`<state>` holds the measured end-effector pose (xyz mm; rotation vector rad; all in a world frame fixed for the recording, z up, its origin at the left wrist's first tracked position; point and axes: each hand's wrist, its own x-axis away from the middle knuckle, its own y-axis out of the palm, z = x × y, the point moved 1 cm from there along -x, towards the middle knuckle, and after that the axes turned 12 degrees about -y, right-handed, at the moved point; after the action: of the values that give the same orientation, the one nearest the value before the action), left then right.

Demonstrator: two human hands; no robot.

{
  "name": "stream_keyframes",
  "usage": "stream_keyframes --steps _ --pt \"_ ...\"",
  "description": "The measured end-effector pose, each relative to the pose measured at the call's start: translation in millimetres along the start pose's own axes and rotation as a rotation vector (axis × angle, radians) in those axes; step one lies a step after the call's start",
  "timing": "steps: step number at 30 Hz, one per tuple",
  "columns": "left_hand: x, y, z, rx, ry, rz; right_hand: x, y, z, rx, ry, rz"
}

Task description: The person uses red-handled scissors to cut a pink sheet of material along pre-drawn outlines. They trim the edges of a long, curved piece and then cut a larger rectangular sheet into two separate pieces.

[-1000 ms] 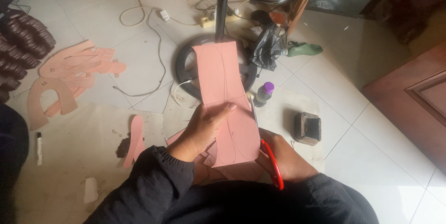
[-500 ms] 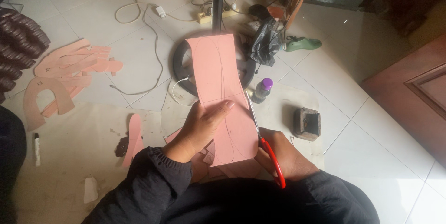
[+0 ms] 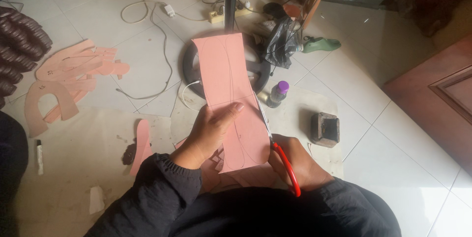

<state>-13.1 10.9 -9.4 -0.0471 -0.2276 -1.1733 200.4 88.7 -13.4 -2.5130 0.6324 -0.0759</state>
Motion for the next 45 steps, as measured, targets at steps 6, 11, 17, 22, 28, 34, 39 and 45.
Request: stream_keyframes --steps 6,11,17,22,28,34,39,45 --pt "-3.4 -0.3 -5.6 0.054 -0.014 -0.021 -1.8 0.6 -0.2 -0.003 0.106 0.024" --pt "0.7 2.3 0.4 0.009 -0.049 -0.108 -8.0 -1.3 -18.0 -0.066 0.016 0.001" --pt "8.1 11.1 8.4 0.101 -0.040 -0.235 -11.3 -9.2 -29.4 -0.102 -0.072 -0.043" --pt "3.8 9.1 5.7 -0.083 -0.009 -0.140 -13.0 -12.9 -24.9 -0.142 0.025 -0.023" --pt "1.9 10.8 -2.2 -0.046 -0.058 -0.121 -7.2 -8.5 -13.7 -0.133 0.104 -0.011" --pt "2.0 9.1 -2.7 -0.039 -0.068 -0.081 -4.7 -5.5 -2.9 -0.121 0.131 0.001" --pt "2.0 7.4 -3.4 -0.053 -0.029 -0.062 -2.6 -4.7 2.1 -0.069 0.171 0.008" --pt "0.4 3.5 -8.4 -0.016 -0.055 -0.072 -6.2 -0.4 4.4 0.028 0.111 0.020"
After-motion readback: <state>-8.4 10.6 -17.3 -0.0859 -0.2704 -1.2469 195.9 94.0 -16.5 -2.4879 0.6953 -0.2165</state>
